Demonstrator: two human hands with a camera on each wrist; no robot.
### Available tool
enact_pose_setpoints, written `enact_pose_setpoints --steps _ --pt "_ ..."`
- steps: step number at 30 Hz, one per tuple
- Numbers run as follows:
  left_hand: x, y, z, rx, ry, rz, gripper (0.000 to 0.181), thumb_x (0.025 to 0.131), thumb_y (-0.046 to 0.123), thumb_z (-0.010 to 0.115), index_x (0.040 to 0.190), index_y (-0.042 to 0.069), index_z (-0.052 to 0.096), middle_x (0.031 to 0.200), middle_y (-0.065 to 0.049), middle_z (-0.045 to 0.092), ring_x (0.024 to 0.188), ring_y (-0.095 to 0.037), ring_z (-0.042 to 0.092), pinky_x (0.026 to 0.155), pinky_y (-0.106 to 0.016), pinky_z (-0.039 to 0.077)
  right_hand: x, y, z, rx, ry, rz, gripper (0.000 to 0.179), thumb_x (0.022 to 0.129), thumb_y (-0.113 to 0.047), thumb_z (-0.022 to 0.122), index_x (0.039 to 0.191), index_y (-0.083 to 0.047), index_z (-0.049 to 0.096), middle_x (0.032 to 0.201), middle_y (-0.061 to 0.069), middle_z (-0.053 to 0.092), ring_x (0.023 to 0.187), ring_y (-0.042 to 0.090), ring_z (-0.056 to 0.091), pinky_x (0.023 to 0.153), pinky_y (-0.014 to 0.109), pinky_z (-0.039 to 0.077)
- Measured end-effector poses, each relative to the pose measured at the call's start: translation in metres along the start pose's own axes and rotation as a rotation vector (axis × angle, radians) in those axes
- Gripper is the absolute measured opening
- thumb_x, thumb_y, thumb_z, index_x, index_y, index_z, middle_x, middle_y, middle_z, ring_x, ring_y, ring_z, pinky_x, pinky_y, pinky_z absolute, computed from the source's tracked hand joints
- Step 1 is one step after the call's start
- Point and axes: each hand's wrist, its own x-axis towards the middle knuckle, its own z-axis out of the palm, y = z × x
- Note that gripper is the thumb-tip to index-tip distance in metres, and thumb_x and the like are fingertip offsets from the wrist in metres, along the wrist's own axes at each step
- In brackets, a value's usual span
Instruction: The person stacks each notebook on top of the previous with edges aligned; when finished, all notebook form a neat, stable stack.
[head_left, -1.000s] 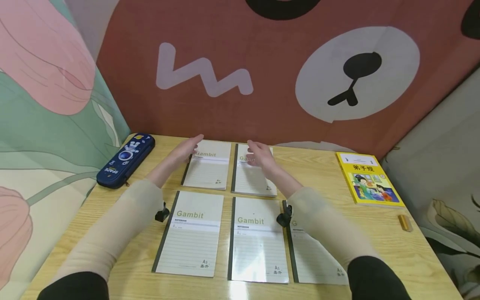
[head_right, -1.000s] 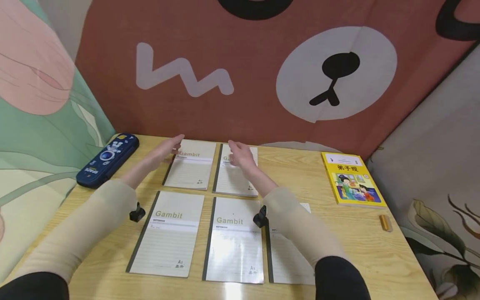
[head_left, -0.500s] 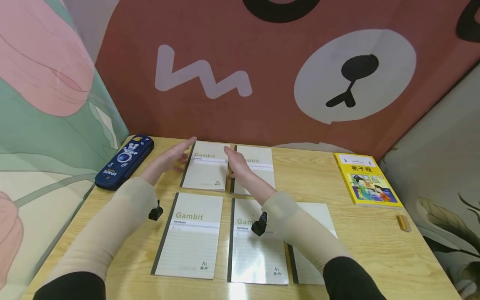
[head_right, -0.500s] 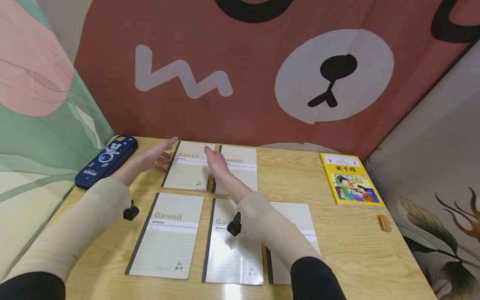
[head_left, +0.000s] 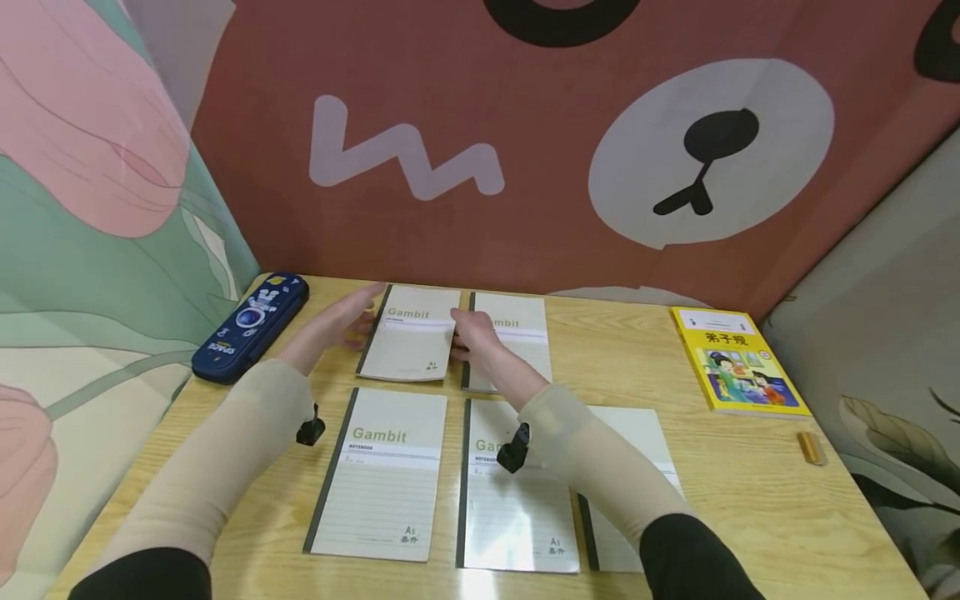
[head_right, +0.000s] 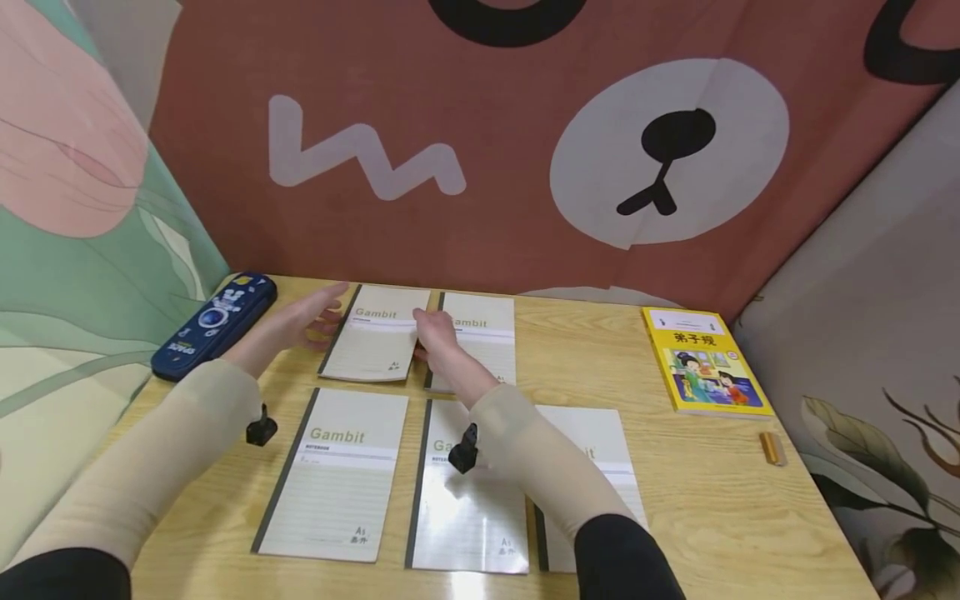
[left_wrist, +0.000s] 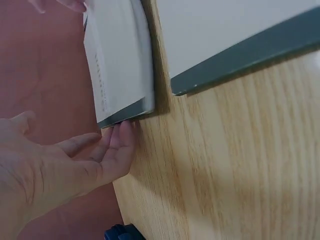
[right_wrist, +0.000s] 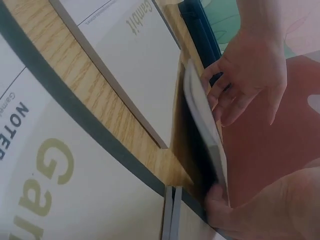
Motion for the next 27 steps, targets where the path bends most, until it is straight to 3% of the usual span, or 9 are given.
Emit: enact_pose_setpoints --steps 5,7,11,15,18,21,24,27 --pt "0.001 -0.002 0.002 0.036 0.050 -0.029 0.078 0.105 0.059 0.032 0.159 0.002 0.028 0.158 -0.020 0.034 0.136 -0.031 0.042 0.104 -0.038 0.046 0.004 0.006 0.000 -0.007 -0.014 -0.059 0.040 0.106 -0.010 0.049 0.142 0.008 0.046 0.105 0.007 0.051 0.094 0.020 0.051 0.103 0.041 0.053" --pt "0.002 -0.002 0.003 0.049 0.064 -0.041 0.073 0.107 0.055 0.032 0.156 0.001 0.033 0.157 -0.021 0.035 0.134 -0.030 0.043 0.104 -0.037 0.047 0.006 0.008 -0.001 -0.029 -0.025 -0.080 0.037 0.105 -0.005 0.049 0.138 0.011 0.050 0.099 0.005 0.051 0.085 0.016 0.052 0.095 0.037 0.054" --pt "0.003 -0.003 0.004 0.071 0.083 -0.023 0.065 0.108 0.044 0.038 0.156 0.000 0.035 0.153 -0.020 0.040 0.124 -0.026 0.046 0.107 -0.039 0.048 0.009 0.008 -0.006 -0.063 -0.058 -0.102 0.047 0.103 0.000 0.051 0.149 0.009 0.044 0.119 0.013 0.058 0.081 0.012 0.055 0.088 0.032 0.053" --pt "0.002 -0.002 0.006 0.099 0.086 0.054 0.058 0.107 0.030 0.047 0.154 -0.002 0.037 0.137 -0.015 0.048 0.112 -0.022 0.048 0.104 -0.039 0.051 0.009 0.003 -0.019 -0.095 -0.083 -0.115 0.056 0.103 -0.001 0.054 0.156 0.004 0.036 0.142 0.022 0.056 0.084 0.013 0.059 0.096 0.037 0.055" --pt "-0.001 0.002 0.012 0.107 0.059 0.132 0.054 0.106 0.021 0.051 0.151 -0.005 0.038 0.131 -0.015 0.050 0.107 -0.022 0.051 0.096 -0.037 0.052 0.009 -0.003 -0.034 -0.134 -0.078 -0.124 0.051 0.102 -0.003 0.056 0.152 0.002 0.045 0.135 0.021 0.063 0.082 0.011 0.063 0.099 0.040 0.056" --pt "-0.003 0.010 0.023 0.102 0.029 0.201 0.051 0.105 0.015 0.051 0.149 -0.007 0.038 0.128 -0.016 0.051 0.100 -0.020 0.054 0.090 -0.035 0.053 0.008 -0.009 -0.053 -0.166 -0.065 -0.143 0.046 0.100 -0.002 0.058 0.146 0.002 0.053 0.121 0.019 0.069 0.078 0.010 0.066 0.090 0.036 0.060" --pt "-0.003 0.020 0.038 0.086 0.009 0.244 0.046 0.106 0.012 0.051 0.146 -0.008 0.039 0.121 -0.015 0.054 0.088 -0.016 0.057 0.084 -0.032 0.055 0.008 -0.012 -0.075 -0.200 -0.050 -0.163 0.045 0.099 -0.002 0.060 0.143 0.002 0.055 0.112 0.015 0.070 0.076 0.010 0.068 0.080 0.032 0.061" --pt "-0.001 0.026 0.053 0.073 -0.003 0.267 0.044 0.105 0.010 0.052 0.144 -0.006 0.041 0.111 -0.013 0.057 0.076 -0.011 0.058 0.076 -0.026 0.057 0.009 -0.013 -0.095 -0.236 -0.026 -0.160 0.047 0.098 -0.005 0.062 0.144 -0.001 0.055 0.109 0.010 0.070 0.077 0.010 0.068 0.081 0.034 0.061"
